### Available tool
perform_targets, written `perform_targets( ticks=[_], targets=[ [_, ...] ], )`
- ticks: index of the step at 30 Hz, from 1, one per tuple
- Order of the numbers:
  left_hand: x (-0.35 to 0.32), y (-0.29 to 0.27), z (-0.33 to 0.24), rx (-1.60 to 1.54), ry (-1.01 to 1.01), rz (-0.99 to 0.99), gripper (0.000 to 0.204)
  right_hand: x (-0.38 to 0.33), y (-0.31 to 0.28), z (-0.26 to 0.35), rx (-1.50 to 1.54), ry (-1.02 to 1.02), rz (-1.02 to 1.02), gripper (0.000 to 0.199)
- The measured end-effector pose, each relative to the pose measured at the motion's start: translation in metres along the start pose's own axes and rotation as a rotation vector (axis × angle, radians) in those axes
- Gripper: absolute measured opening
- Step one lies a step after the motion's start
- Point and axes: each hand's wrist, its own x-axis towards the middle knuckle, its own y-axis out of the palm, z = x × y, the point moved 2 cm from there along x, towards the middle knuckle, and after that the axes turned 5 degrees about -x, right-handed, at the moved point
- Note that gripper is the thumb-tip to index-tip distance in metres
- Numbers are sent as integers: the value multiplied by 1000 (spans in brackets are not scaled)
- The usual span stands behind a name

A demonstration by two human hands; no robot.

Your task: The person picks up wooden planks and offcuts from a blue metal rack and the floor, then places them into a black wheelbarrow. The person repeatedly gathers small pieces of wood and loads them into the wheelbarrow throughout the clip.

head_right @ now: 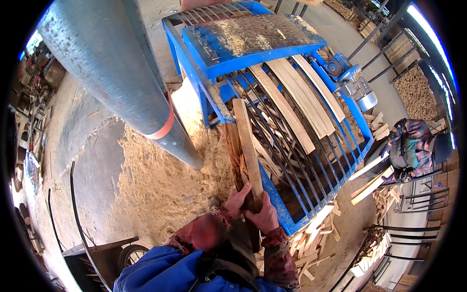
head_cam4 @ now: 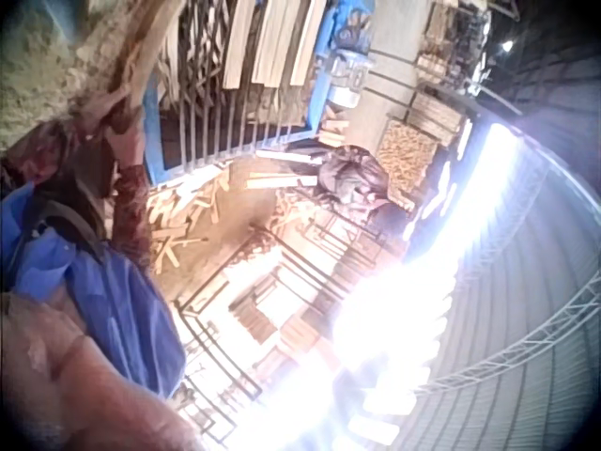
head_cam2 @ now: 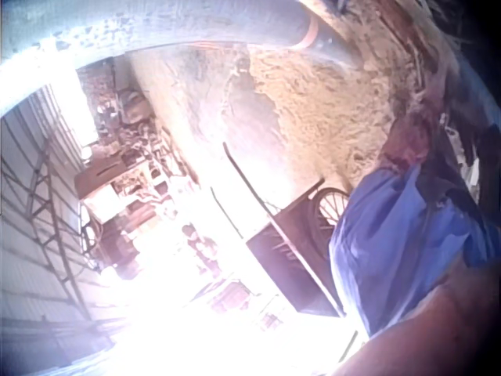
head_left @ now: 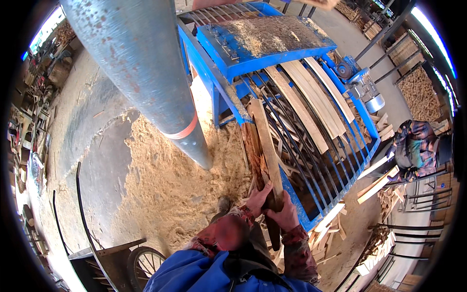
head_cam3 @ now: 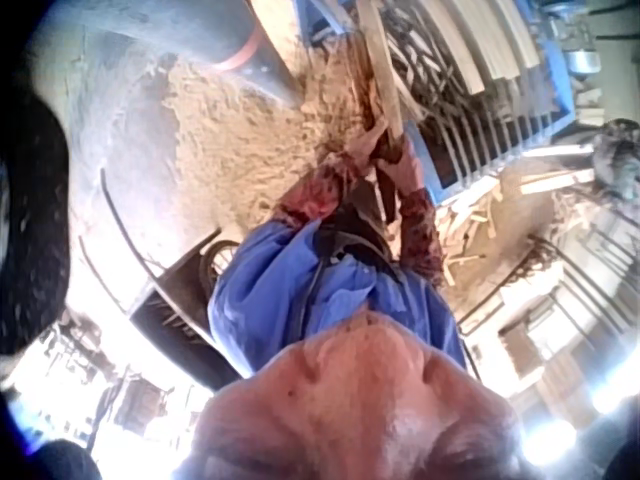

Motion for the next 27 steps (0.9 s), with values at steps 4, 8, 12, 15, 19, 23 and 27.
perform_targets(
  ticks=[4,8,12,15,19,23,27],
  targets=[
    [-4,2,-5,-35,-21,-46,46,-6,2,-2,-32,6,-39,88],
    [7,-20,0,-148,-61,60,58,-32,-6,4,9,-39,-48,86],
    [-10,-9,-9,-149,-110,77,66,-70,-13,4,-12,-86,-40,84],
    [-18,-2,-5,-185,-93,104,73,-99,-9,-10,-87,-165,-68,87],
    [-26,-4,13,-187,35,275,84,-116,-11,-22,-99,-232,-33,84],
    [-30,-28,44,-315,94,198,84,-122,-10,-33,-143,-326,-24,80],
    [-64,-38,58,-286,178,165,60,-137,-7,-53,-64,-301,92,83]
  ],
)
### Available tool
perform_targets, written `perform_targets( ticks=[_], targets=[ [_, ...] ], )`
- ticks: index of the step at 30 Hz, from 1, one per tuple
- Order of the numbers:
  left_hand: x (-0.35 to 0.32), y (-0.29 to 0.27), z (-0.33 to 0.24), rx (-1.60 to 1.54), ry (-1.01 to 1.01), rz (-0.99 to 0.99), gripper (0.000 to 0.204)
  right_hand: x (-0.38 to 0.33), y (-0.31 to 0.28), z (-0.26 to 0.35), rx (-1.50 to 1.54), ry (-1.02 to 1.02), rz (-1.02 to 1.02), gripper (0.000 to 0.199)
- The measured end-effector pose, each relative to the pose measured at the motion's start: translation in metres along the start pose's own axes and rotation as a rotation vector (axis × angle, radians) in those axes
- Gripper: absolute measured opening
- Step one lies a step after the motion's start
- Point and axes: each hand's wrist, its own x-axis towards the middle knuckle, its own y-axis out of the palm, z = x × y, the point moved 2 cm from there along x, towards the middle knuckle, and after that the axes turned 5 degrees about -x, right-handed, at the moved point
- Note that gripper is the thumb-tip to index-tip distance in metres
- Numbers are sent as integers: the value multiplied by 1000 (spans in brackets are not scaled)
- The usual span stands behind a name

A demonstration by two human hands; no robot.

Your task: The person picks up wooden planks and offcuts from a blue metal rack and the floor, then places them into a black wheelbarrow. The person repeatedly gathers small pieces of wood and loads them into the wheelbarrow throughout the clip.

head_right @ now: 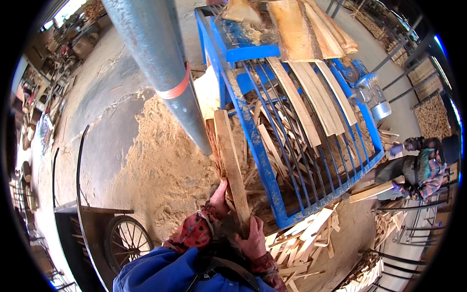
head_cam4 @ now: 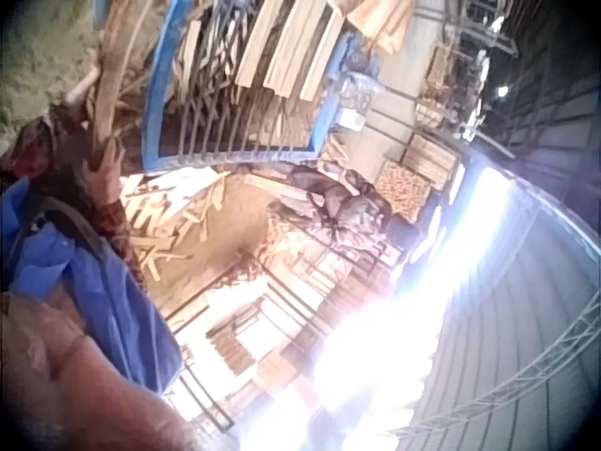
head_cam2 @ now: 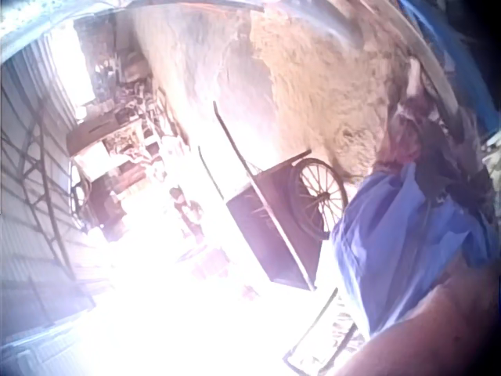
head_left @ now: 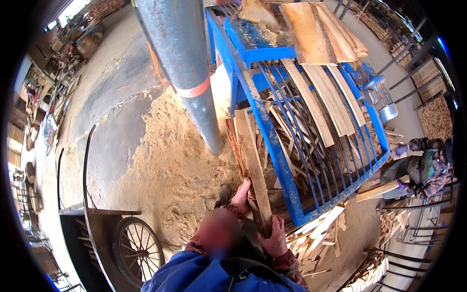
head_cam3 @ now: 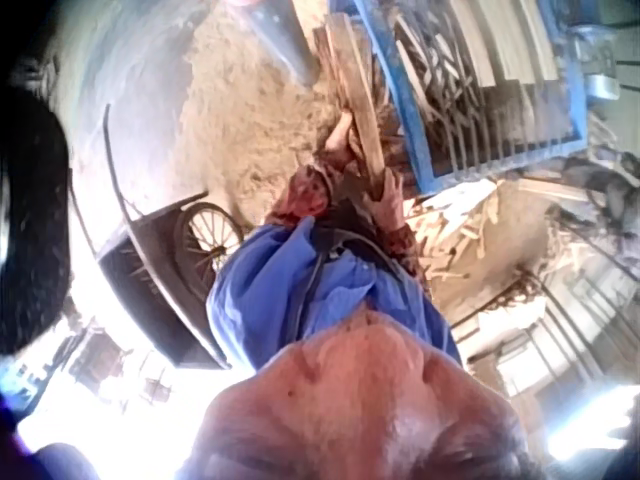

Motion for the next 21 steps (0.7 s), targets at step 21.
perform_targets(
  ticks=[21],
  targets=[
    [-146,-99,4,-49,516,-574,58,-9,113,32,192,-104,635,56]
  ],
)
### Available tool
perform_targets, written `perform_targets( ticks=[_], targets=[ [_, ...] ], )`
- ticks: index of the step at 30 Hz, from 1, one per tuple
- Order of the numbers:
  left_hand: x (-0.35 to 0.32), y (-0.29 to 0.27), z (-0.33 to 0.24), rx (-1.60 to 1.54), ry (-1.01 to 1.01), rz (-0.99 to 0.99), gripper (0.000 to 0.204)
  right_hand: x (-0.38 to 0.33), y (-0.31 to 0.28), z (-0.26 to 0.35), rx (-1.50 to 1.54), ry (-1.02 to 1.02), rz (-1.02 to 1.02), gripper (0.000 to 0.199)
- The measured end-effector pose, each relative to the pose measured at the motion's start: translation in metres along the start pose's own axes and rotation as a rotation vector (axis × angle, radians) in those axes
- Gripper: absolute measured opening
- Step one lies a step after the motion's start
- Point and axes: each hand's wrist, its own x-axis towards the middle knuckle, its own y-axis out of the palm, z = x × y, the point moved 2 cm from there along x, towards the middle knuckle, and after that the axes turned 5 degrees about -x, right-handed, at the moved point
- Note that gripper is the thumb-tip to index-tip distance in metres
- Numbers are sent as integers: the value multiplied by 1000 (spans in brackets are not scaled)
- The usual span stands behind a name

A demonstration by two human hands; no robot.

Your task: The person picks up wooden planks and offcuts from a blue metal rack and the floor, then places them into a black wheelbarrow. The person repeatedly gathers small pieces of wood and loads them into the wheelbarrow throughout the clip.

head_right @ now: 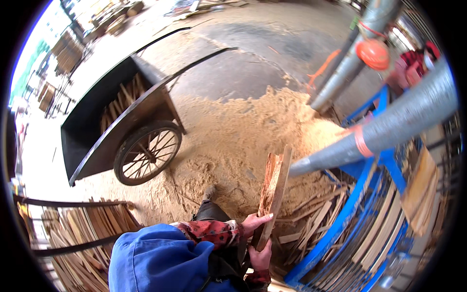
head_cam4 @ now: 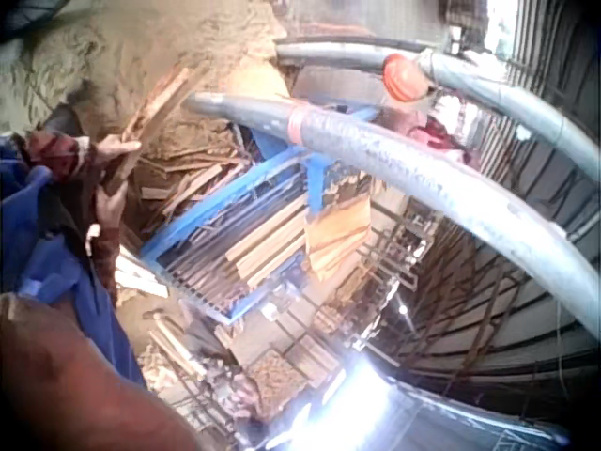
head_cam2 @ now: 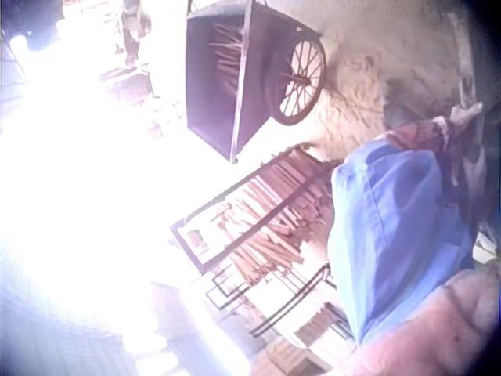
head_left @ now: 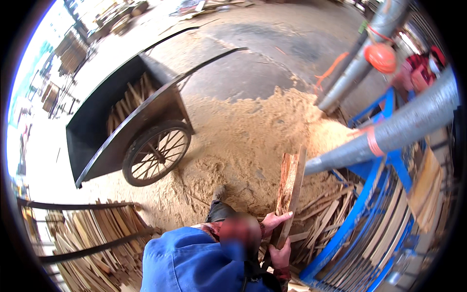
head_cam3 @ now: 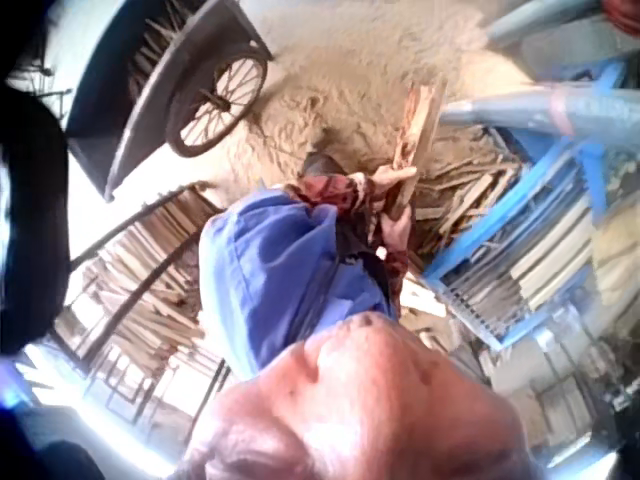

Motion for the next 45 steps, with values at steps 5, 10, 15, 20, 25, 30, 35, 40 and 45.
perform_targets(
  ticks=[5,10,15,20,25,30,35,40,45],
  targets=[
    [-24,-25,-103,51,213,-139,60,41,53,85,-207,18,106,85],
    [-44,-74,-204,-43,541,-214,57,77,114,128,-257,-270,189,97],
    [-101,-143,-286,-84,735,-380,53,92,181,188,-192,-502,402,79],
    [-167,-220,-346,-188,927,-594,42,96,227,210,-177,-523,527,56],
    [-247,-316,-469,-48,1005,-735,35,118,234,188,-501,-586,542,35],
    [-336,-572,-596,-327,972,-819,47,111,238,109,-498,-374,636,42],
    [-282,-519,-503,-243,836,-984,50,111,223,74,-450,-252,522,40],
    [-115,-593,-264,-420,341,-400,38,90,221,80,-348,-186,490,37],
    [0,-497,-117,-489,-139,41,45,84,180,114,-323,-99,304,31]
  ],
)
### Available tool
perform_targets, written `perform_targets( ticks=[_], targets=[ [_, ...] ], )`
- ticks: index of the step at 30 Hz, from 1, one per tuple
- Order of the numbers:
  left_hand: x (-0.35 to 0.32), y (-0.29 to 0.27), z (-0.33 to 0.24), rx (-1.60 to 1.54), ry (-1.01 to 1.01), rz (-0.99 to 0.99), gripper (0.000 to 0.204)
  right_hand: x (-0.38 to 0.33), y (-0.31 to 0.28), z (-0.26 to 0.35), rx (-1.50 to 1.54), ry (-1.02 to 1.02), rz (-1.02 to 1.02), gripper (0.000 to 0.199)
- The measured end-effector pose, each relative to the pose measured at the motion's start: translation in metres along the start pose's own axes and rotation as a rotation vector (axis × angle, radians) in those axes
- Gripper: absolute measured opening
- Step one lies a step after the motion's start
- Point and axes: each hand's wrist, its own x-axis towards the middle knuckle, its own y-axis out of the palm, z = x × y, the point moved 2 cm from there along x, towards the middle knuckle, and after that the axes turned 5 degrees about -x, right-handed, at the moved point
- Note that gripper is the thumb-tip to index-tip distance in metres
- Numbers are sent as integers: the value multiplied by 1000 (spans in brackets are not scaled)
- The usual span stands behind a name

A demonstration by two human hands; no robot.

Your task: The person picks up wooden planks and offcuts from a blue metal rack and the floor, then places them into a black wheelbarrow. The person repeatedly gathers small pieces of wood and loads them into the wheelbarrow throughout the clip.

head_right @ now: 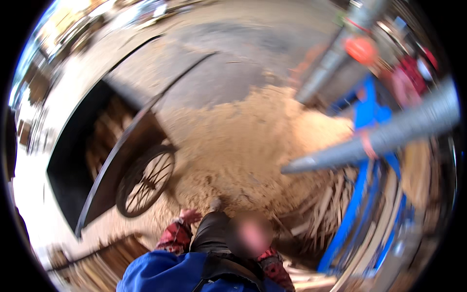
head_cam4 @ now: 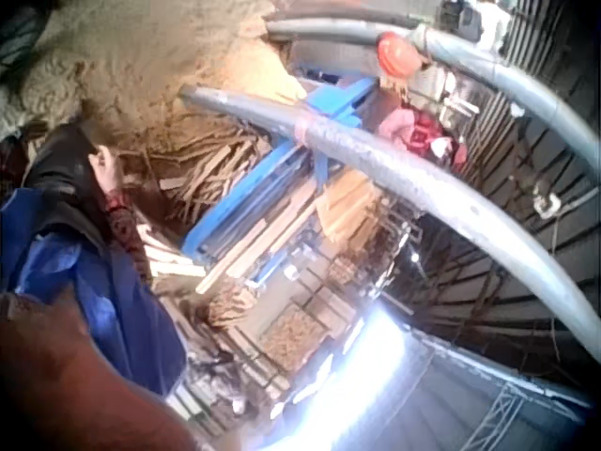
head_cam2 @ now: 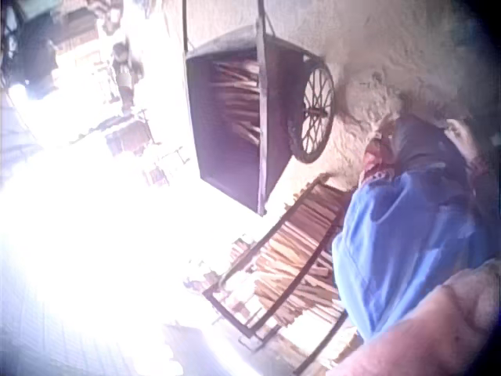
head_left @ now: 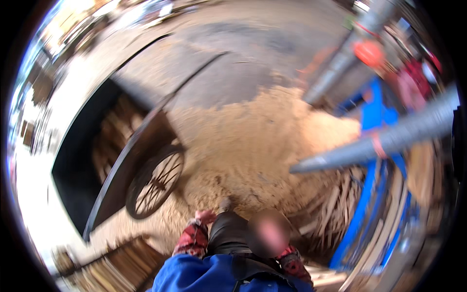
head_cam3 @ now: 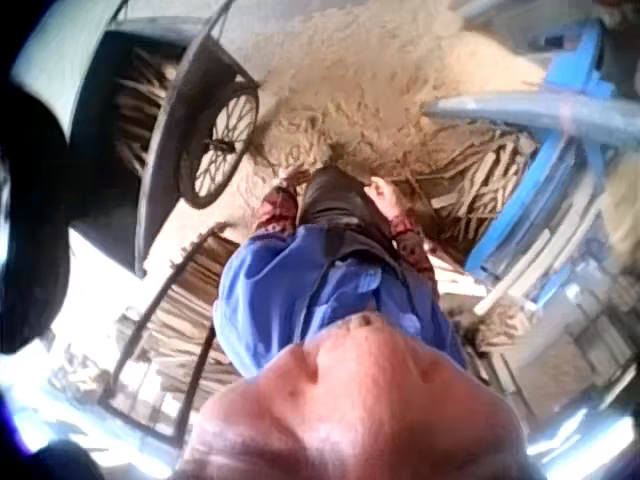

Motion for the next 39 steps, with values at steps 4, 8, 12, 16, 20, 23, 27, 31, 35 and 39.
perform_targets(
  ticks=[4,8,12,16,20,23,27,31,35,39],
  targets=[
    [35,95,42,649,-51,-382,26,-57,-39,-36,455,56,-104,35],
    [94,158,50,849,-110,-229,21,-107,-59,-90,979,-128,-181,42],
    [143,247,106,1035,-98,-108,19,-157,-84,-153,521,-105,-520,37],
    [156,345,215,1242,-125,-34,24,-207,-102,-200,93,36,-785,33],
    [161,365,313,1209,-282,137,17,-251,-135,-215,254,121,-921,33],
    [162,346,366,1137,-498,294,24,-269,-148,-238,319,173,-997,33],
    [130,350,407,1664,-325,655,23,-278,-162,-255,331,268,-1066,29],
    [126,383,410,1448,-558,256,24,-274,-167,-266,326,317,-1112,26],
    [142,423,402,1477,-564,194,26,-260,-166,-275,243,317,-1111,25],
    [180,436,392,1402,-597,171,22,-240,-177,-257,357,621,-1113,26]
  ],
)
